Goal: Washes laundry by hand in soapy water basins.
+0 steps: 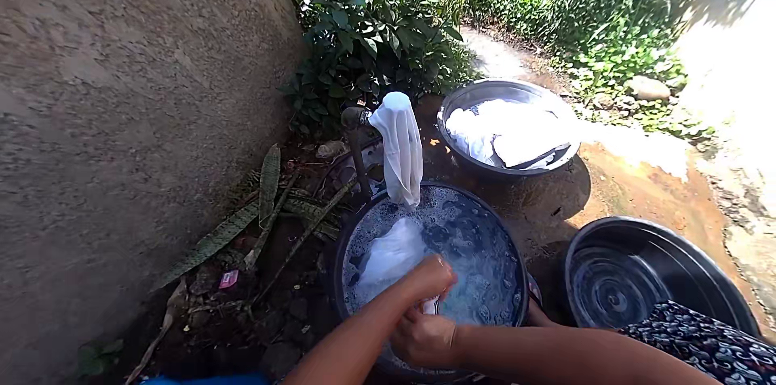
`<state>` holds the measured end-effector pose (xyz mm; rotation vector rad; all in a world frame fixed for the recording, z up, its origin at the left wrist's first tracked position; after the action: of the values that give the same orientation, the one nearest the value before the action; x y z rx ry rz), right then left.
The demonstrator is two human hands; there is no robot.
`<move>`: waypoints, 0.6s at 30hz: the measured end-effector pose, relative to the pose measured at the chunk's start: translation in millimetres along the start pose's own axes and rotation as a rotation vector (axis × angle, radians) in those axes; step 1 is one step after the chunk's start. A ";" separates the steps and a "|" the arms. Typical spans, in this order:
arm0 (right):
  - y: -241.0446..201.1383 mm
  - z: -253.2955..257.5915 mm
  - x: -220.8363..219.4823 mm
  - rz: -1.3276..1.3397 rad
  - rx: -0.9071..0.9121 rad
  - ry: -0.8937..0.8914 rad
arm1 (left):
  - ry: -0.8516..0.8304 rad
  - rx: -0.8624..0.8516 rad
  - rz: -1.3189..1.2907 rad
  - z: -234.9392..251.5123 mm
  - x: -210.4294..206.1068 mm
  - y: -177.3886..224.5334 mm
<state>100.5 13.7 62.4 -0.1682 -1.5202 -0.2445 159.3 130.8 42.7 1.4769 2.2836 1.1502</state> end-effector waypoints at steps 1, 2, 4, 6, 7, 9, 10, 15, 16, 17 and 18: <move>5.5 3.6 4.4 0.014 0.003 -0.065 | 0.014 -0.034 -0.116 -4.0 8.6 5.3; 10.1 7.7 6.7 0.015 0.002 -0.124 | 0.029 -0.063 -0.211 -5.6 15.8 8.3; 14.8 14.3 4.9 0.016 -0.005 -0.227 | 0.047 -0.078 -0.279 -4.4 22.1 9.4; 14.4 16.5 -6.6 0.066 -0.030 -0.337 | 0.052 -0.037 -0.183 0.7 18.4 6.8; 12.4 16.0 -13.0 0.097 -0.044 -0.366 | 0.058 0.000 -0.100 3.7 14.2 4.1; 8.2 12.3 -26.4 0.176 -0.082 -0.415 | 0.063 0.072 0.093 13.8 4.5 -3.9; 6.0 9.5 -35.1 0.241 -0.104 -0.471 | 0.059 0.090 0.191 19.1 -1.1 -7.4; -11.7 -4.4 -69.6 0.445 -0.116 -0.670 | -0.017 0.127 0.415 33.5 -28.9 -21.6; -16.9 -6.5 -65.3 0.413 -0.075 -0.620 | -0.017 0.140 0.349 35.8 -31.8 -27.3; -20.5 -8.9 -54.6 0.370 -0.023 -0.505 | -0.010 0.144 0.197 37.0 -33.7 -33.9; -20.0 -12.0 -37.5 0.338 0.022 -0.339 | -0.025 0.133 -0.049 35.8 -36.0 -39.9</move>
<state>105.6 -6.7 23.5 -0.4625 -1.7988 0.0762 168.1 110.5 -18.0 1.4622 2.4072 0.9786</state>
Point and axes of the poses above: each hand's wrist, its own z-axis towards the middle knuckle, its own x-axis out of the back of the hand, y = z × x, the point moved 9 cm from there along z, towards the middle knuckle, and after that the axes turned 3 degrees about -y, right-handed, at the moved point
